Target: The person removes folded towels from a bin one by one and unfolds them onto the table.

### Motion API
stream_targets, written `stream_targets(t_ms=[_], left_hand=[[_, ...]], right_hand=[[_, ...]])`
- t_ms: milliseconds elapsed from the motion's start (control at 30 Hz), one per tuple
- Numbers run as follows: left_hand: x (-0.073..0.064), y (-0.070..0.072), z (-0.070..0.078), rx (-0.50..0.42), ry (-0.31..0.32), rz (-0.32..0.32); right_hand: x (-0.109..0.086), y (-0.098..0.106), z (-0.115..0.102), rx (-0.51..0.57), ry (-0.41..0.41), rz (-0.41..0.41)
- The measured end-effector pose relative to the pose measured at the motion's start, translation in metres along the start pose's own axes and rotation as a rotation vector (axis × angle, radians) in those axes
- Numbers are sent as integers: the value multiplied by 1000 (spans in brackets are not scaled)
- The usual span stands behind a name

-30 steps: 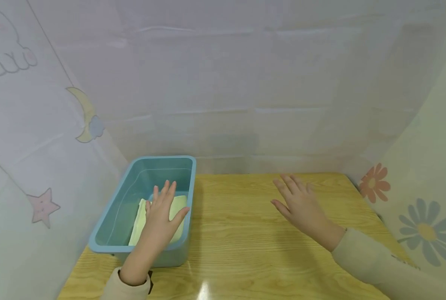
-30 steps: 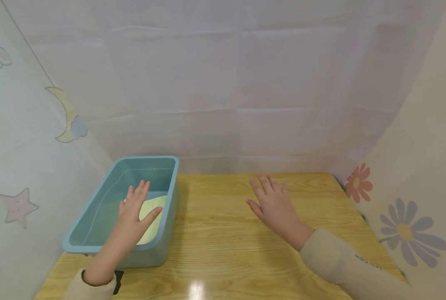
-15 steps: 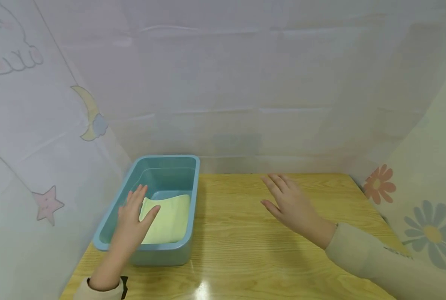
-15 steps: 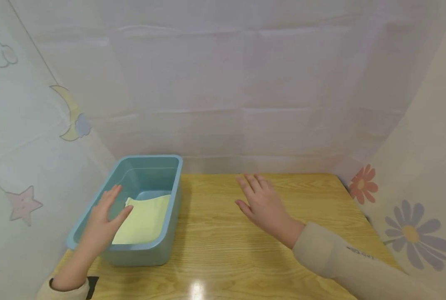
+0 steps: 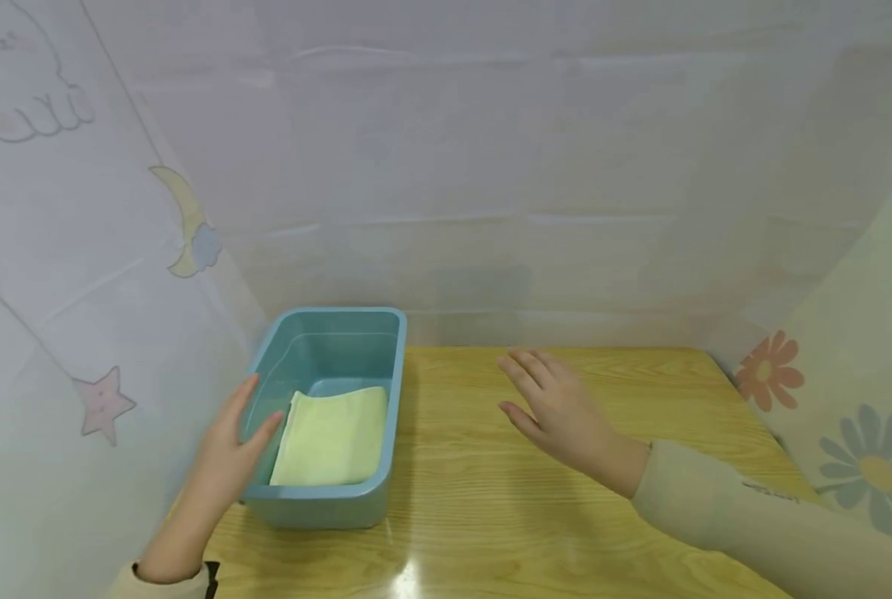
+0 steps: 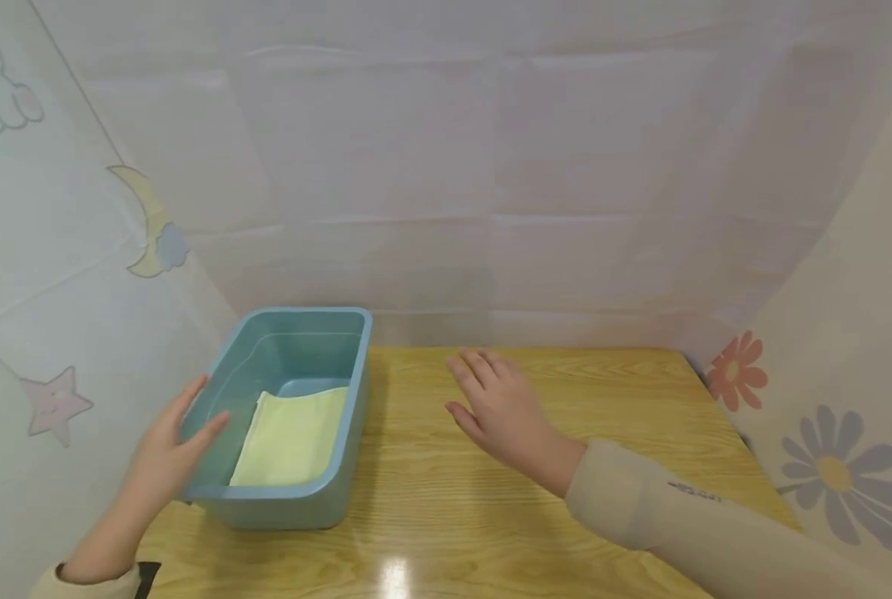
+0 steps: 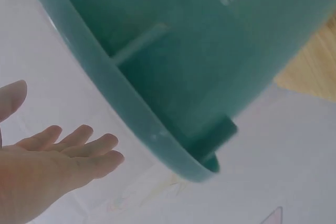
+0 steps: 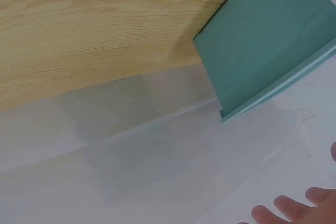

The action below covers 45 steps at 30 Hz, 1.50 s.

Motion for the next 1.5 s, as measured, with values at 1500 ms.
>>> stream_targets(t_ms=[1500], left_hand=[[16,10,-87,-663,407,47]], right_hand=[[104,-60,-50,482,-256,-314]])
Point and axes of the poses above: each hand's wrist, its own x-axis towards the middle knuckle, its own y-axis out of the back of the hand, z = x × y, the point moved 2 cm from there along x, towards the middle knuckle, and after that the axes turned 10 degrees about y, right-handed, at the moved point
